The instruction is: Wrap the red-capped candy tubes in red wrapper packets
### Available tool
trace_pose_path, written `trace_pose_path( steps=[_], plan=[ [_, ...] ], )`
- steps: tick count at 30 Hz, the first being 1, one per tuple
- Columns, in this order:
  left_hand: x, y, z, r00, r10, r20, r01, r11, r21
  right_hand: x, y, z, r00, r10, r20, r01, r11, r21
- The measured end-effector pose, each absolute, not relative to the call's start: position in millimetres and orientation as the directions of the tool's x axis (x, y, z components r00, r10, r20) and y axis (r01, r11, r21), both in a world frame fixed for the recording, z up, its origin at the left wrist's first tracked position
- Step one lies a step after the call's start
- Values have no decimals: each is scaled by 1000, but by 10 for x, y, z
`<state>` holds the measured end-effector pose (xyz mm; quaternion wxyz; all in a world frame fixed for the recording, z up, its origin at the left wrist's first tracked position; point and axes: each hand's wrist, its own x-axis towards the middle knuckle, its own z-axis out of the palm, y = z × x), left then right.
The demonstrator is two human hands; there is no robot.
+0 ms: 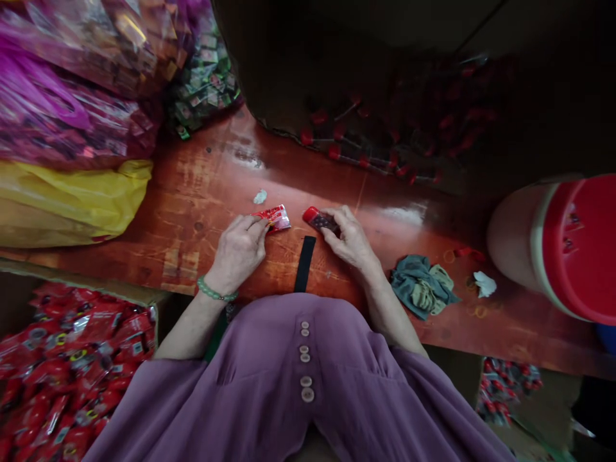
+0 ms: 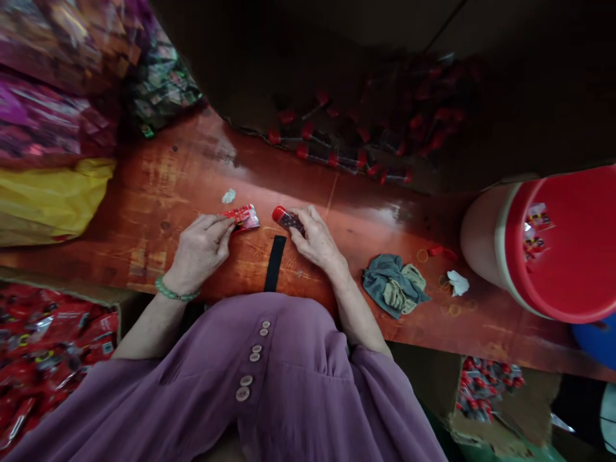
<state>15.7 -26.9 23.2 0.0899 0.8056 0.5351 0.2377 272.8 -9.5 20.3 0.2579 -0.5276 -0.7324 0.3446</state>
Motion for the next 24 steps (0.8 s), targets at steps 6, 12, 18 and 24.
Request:
trace_pose_path(
  steps=[6,12,18,24],
  plan=[
    [145,-229,268,244,877,414,750,-441,492,2689,-259,145,-187,937,-294,23,-295,-955],
    [208,-275,347,261,833,487,604,-535,591,2685,-400,297,-274,860,-430,-378,-508,-774],
    [259,-328,381,337,747,573,519,-655,548,2661,-433,403,-440,774,-455,-404,-623,-670],
    [304,-369,388,436,687,580,533,-717,449,2669,-397,415,-472,703,-532,-301,-696,-652]
  ],
)
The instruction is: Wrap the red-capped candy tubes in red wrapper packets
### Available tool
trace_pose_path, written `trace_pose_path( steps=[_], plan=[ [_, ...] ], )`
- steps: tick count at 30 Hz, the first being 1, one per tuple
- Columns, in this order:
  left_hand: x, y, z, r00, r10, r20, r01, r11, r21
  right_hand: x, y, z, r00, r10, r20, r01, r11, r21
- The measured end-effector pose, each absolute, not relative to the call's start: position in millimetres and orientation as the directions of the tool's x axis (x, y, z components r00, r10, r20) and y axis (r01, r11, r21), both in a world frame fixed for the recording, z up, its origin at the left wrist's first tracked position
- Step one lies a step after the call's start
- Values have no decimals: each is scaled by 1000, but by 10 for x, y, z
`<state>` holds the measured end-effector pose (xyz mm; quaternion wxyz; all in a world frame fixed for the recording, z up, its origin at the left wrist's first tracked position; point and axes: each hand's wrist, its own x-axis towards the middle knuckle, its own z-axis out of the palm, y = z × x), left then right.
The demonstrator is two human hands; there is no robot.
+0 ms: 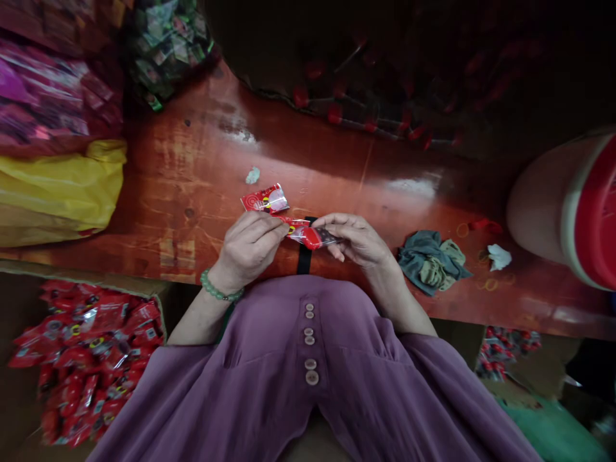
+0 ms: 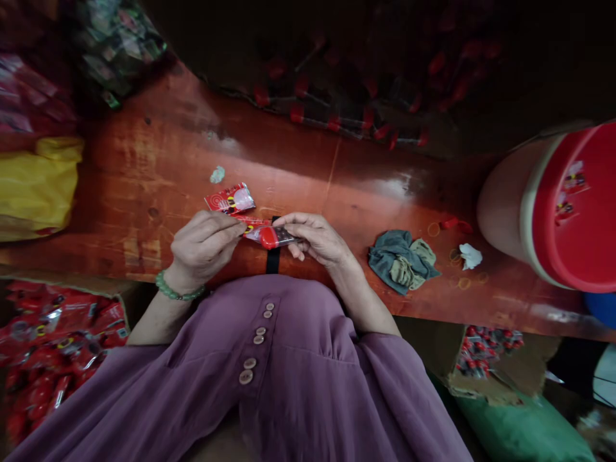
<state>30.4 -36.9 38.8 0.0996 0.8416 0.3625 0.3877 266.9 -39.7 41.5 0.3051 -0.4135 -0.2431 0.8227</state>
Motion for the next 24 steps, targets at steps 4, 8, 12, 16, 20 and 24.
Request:
trace_pose_path(
  steps=[4,8,12,16,20,24],
  plan=[
    [309,-403,346,485,684,544,534,-725,435,2677,-370,385,-405,695,-595,-285,-714,-640],
    [308,-433,294,510,705,493,534,-709,461,2652,-372,403,-316,711,-628,-210,-698,-685],
    [315,-460,242,522,757,392,556,-651,517,2605,-400,421,-298,694,-655,-159,-713,-683],
    [322,-469,195,508,806,304,580,-581,571,2551,-427,423,-272,692,-669,-127,-715,-688],
    [332,-448,176,569,769,291,560,-621,549,2498,-436,428,-295,689,-662,-159,-718,-677],
    [350,-416,146,575,740,349,550,-666,504,2437,-457,416,-234,733,-639,-163,-677,-718]
  ],
)
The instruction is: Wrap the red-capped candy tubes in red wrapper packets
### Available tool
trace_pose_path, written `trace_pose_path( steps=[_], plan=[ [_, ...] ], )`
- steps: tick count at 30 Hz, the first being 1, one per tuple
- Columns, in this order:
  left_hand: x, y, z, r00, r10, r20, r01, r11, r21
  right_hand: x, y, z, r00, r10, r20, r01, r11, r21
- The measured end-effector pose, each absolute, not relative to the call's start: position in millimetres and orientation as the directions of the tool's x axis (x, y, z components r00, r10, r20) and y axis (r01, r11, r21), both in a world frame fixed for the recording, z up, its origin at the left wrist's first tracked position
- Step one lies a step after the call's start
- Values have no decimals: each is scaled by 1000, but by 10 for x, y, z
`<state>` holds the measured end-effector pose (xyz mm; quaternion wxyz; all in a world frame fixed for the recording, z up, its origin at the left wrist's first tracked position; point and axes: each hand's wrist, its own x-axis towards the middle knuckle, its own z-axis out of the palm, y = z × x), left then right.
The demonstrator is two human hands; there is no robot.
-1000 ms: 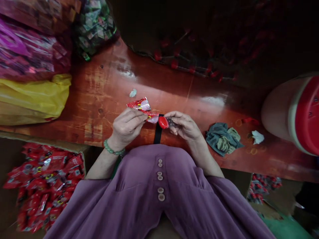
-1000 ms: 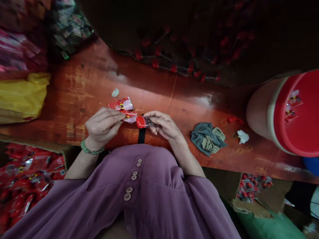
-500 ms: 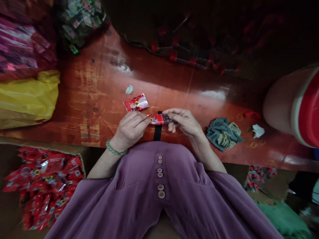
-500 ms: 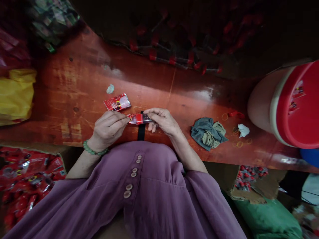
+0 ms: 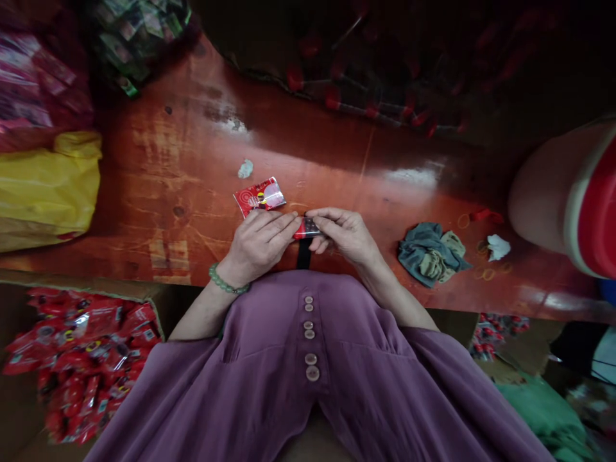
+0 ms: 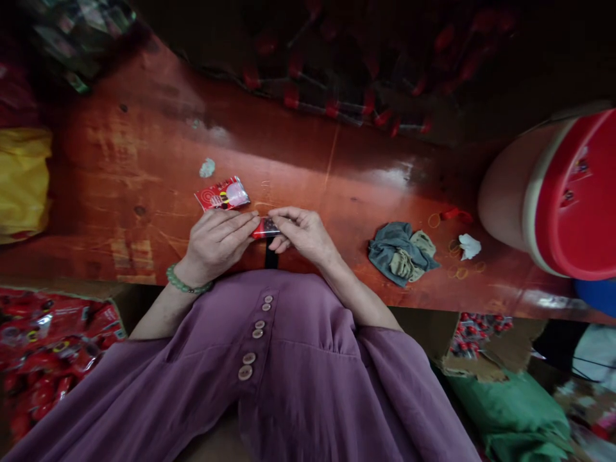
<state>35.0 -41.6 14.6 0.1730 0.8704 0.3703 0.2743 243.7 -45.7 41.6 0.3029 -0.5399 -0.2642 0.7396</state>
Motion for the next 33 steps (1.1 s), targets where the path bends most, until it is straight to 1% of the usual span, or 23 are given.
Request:
trace_pose_path(
  steps=[3,6,10,14,17,19,20,22,23,24,25,26,27,28,29,31,33],
  plan=[
    [363,-409,94,562,719,410,482,-687,544,2394,-475,403,-181,782,-596,-122,-619,-776],
    [386,-421,39,535,727,430,427,-672,605,2362,-477,382,-151,791,-593,-111,-610,-785],
    [429,-428,16,555,700,450,400,-699,593,2336,-474,351,-141,777,-613,-151,-629,-763],
    [447,-365,79,625,698,350,401,-672,623,2311,-487,349,-104,773,-626,-195,-633,-749],
    [438,-298,187,635,716,290,417,-633,652,2282,-488,356,-76,792,-605,-272,-601,-752],
    [424,-290,274,563,777,282,470,-582,664,2265,-476,360,-69,814,-577,-307,-568,-764],
    [416,-307,315,489,821,295,504,-542,672,2261,-467,362,-62,826,-561,-316,-549,-773],
    [404,-386,379,271,905,327,552,-425,717,2258,-447,365,-38,846,-532,-330,-513,-793],
    [402,-442,401,147,936,321,548,-347,761,2259,-438,368,-27,852,-523,-333,-501,-799],
    [403,-502,416,34,957,289,510,-265,818,2261,-431,371,-17,855,-518,-331,-493,-804],
    [408,-559,427,-45,973,224,435,-183,882,2261,-427,375,-11,857,-515,-324,-490,-809],
    [419,-609,437,-79,989,129,325,-96,941,2260,-426,379,-11,859,-512,-313,-490,-814],
    [435,-644,447,-68,998,14,191,-1,981,2256,-427,382,-17,861,-508,-299,-489,-819],
    [457,-663,458,-22,995,-101,49,102,994,2248,-429,384,-28,866,-499,-288,-486,-825],
    [484,-665,471,38,978,-205,-84,208,975,2237,-432,384,-45,871,-489,-279,-480,-831],
    [546,-623,492,121,923,-366,-297,386,874,2206,-436,383,-80,883,-463,-264,-466,-844],
    [607,-547,499,131,878,-460,-442,467,766,2173,-436,389,-105,894,-435,-241,-447,-861]
  ],
)
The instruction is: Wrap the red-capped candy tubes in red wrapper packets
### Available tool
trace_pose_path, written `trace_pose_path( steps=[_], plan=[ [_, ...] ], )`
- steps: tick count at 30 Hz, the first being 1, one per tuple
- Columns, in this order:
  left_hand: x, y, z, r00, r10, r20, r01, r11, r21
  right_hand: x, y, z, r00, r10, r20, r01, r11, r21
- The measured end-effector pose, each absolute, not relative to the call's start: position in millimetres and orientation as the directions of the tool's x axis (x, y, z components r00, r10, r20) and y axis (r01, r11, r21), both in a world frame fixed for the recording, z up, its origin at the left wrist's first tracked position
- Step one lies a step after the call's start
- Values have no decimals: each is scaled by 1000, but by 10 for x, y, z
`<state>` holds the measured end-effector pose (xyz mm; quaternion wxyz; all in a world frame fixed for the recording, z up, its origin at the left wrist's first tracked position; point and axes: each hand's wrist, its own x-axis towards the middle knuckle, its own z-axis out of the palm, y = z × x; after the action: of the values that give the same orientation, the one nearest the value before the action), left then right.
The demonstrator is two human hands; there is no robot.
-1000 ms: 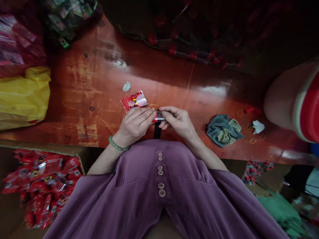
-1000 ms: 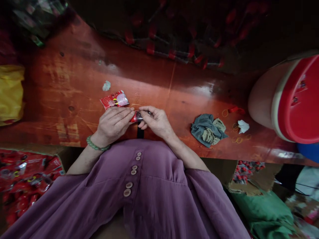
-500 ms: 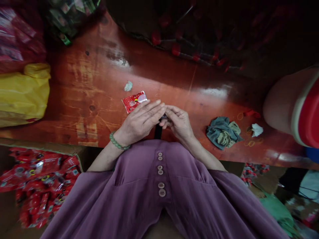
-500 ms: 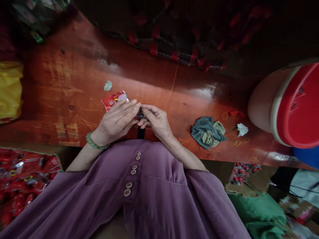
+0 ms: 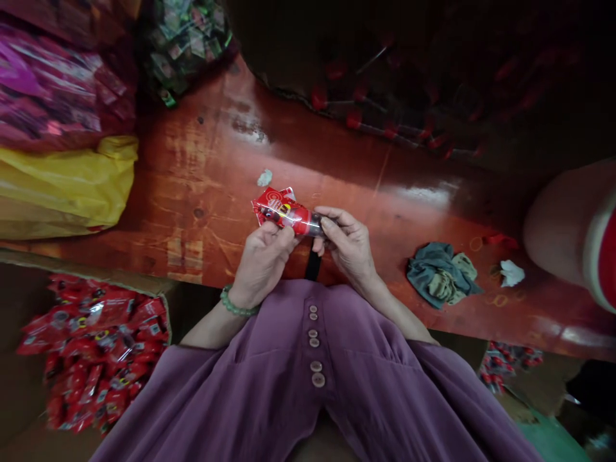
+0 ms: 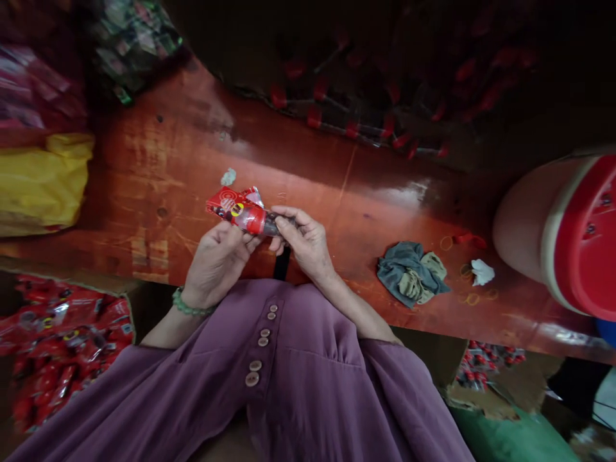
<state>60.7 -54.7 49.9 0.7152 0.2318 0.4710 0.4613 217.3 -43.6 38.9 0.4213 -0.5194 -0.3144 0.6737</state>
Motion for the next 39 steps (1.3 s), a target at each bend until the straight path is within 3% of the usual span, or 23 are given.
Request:
trace_pose_path(
  steps=[7,12,16,21,26,34,39],
  plan=[
    [716,-424,465,91,822,-563,-590,500,634,2151,-455,477,-165,895,-414,-144,-437,-888],
    [825,-478,417,78,795,-602,-632,506,586,2075,-523,412,-62,911,-407,-133,-412,-902],
    [935,-429,365,5,815,-579,-663,436,608,1944,-527,321,121,933,-338,-172,-316,-933],
    [1005,-322,365,-7,823,-568,-653,426,626,1911,-492,234,129,948,-290,-216,-259,-942],
    [1056,-272,325,23,819,-574,-649,449,614,1971,-439,210,182,973,-144,-155,-117,-981],
    [944,-113,399,102,833,-544,-651,469,597,2110,-295,223,55,977,-206,-290,-182,-940],
    [979,-82,431,122,817,-563,-613,508,605,2074,-339,220,8,985,-170,-178,-165,-970]
  ],
)
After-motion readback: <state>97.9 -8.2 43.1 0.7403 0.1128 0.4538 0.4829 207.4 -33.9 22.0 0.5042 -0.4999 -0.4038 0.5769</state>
